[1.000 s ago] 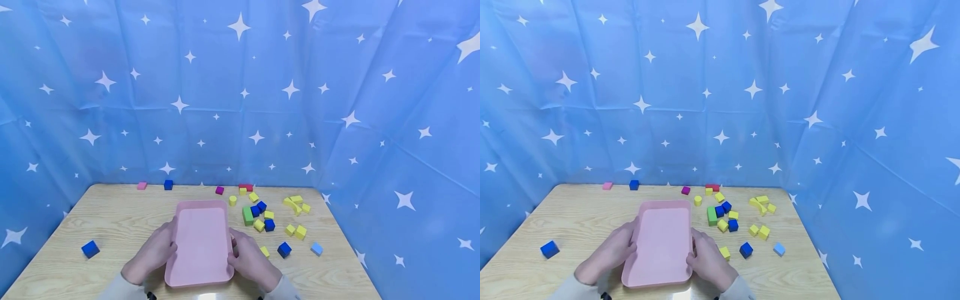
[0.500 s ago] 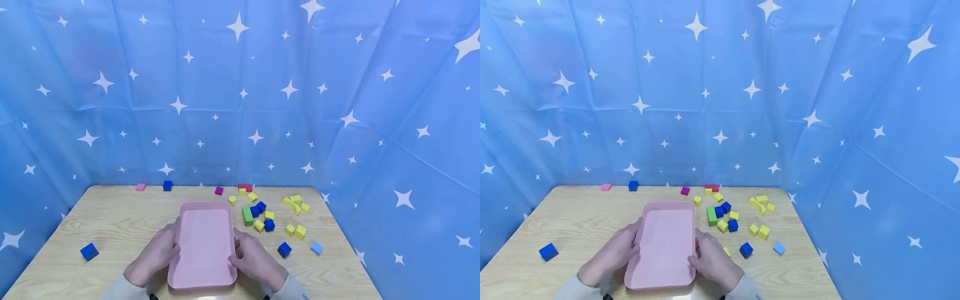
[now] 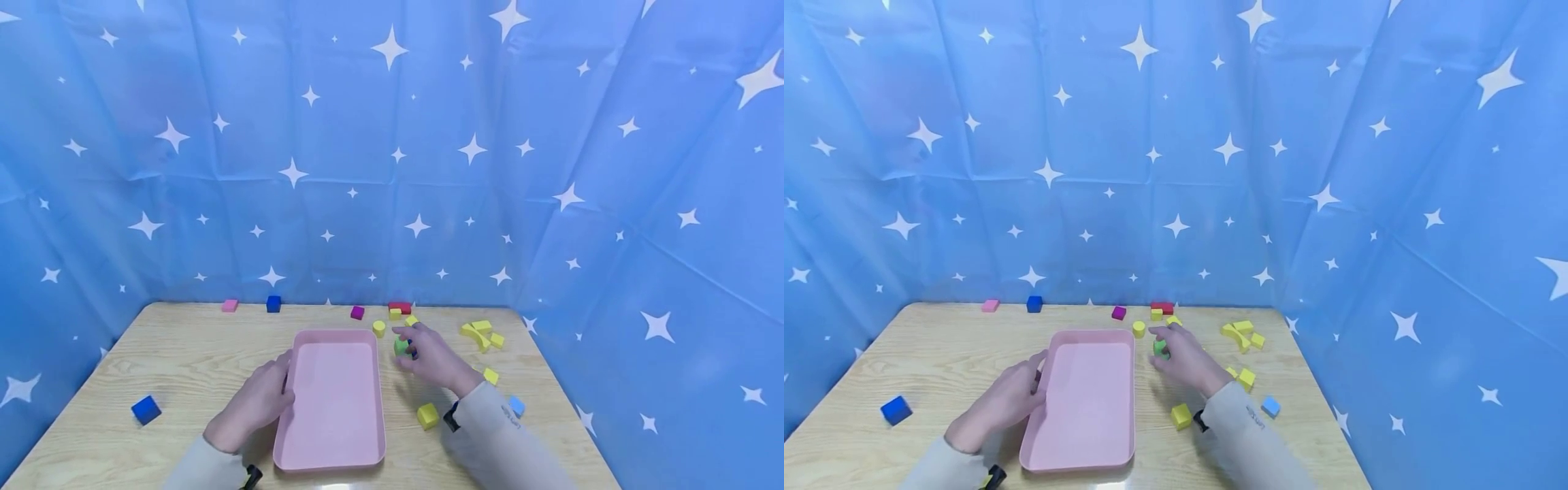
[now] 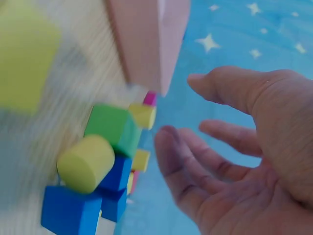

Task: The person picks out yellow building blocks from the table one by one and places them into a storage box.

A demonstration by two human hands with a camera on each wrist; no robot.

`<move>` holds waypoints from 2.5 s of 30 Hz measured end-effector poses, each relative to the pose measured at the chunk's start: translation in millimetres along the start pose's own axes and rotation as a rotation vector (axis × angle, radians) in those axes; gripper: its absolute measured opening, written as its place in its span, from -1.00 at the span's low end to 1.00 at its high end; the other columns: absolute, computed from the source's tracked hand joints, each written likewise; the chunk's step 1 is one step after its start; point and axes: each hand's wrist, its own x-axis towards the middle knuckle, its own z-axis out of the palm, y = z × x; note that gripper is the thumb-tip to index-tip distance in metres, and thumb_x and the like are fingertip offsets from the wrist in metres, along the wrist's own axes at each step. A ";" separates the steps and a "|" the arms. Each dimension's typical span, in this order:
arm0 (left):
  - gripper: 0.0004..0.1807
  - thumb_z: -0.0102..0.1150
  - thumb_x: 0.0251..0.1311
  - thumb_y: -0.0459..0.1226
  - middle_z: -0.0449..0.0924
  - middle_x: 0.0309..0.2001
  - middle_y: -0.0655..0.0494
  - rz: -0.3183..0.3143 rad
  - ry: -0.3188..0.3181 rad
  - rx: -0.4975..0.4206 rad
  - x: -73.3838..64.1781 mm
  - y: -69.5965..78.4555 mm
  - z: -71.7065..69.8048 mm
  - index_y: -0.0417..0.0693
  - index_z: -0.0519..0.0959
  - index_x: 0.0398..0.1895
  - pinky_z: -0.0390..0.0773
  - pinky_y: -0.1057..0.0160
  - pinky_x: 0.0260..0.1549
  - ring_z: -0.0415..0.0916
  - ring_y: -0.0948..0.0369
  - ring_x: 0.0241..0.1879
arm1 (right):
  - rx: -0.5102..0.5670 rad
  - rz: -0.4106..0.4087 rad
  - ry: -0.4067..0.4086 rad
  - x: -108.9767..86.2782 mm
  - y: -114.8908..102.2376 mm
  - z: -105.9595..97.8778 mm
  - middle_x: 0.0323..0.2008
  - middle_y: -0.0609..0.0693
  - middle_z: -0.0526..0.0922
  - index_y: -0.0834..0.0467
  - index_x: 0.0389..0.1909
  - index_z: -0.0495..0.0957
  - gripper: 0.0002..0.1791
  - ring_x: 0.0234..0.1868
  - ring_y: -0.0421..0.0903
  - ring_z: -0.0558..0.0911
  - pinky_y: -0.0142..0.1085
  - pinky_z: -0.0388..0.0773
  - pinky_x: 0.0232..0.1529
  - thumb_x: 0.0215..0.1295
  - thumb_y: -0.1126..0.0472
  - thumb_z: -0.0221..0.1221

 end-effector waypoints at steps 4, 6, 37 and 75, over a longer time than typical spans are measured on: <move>-0.19 0.29 0.45 -0.50 0.80 0.04 -0.16 -0.037 -0.031 -0.051 0.0 0.1 -1.7 -0.46 0.31 0.75 0.78 0.15 -0.25 0.69 0.14 -0.14 | -0.021 -0.001 -0.019 19.2 9.2 -2.3 0.46 0.31 0.64 0.21 0.66 0.55 -0.33 0.32 0.26 0.81 0.17 0.83 0.30 0.62 0.26 0.43; -0.17 0.27 0.46 -0.51 0.79 -0.03 -0.13 -0.048 -0.038 -0.074 -1.3 -0.1 -1.8 -0.45 0.28 0.77 0.70 0.22 -0.38 0.69 0.17 -0.25 | -0.041 0.004 -0.032 29.5 11.5 -2.4 0.53 0.30 0.60 0.20 0.68 0.53 -0.33 0.38 0.28 0.77 0.20 0.80 0.35 0.63 0.25 0.41; -0.13 0.20 0.48 -0.53 0.73 0.31 -0.47 -0.012 -0.052 -0.129 0.7 -11.5 9.8 -0.50 0.17 0.81 0.67 0.25 -0.46 0.72 0.15 -0.26 | -0.144 -0.020 -0.087 91.5 17.5 31.8 0.44 0.21 0.78 0.25 0.44 0.74 -0.50 0.52 0.25 0.69 0.13 0.72 0.53 0.53 0.46 0.37; -0.12 0.25 0.46 -0.55 0.64 0.47 -0.52 -0.018 -0.024 -0.095 -1.7 -2.7 2.6 -0.53 0.17 0.80 0.78 0.21 -0.23 0.78 0.04 0.00 | -0.202 -0.141 -0.036 71.1 -51.2 14.2 0.36 0.08 0.84 0.13 0.38 0.80 -0.58 0.41 0.12 0.78 -0.04 0.80 0.42 0.57 0.38 0.44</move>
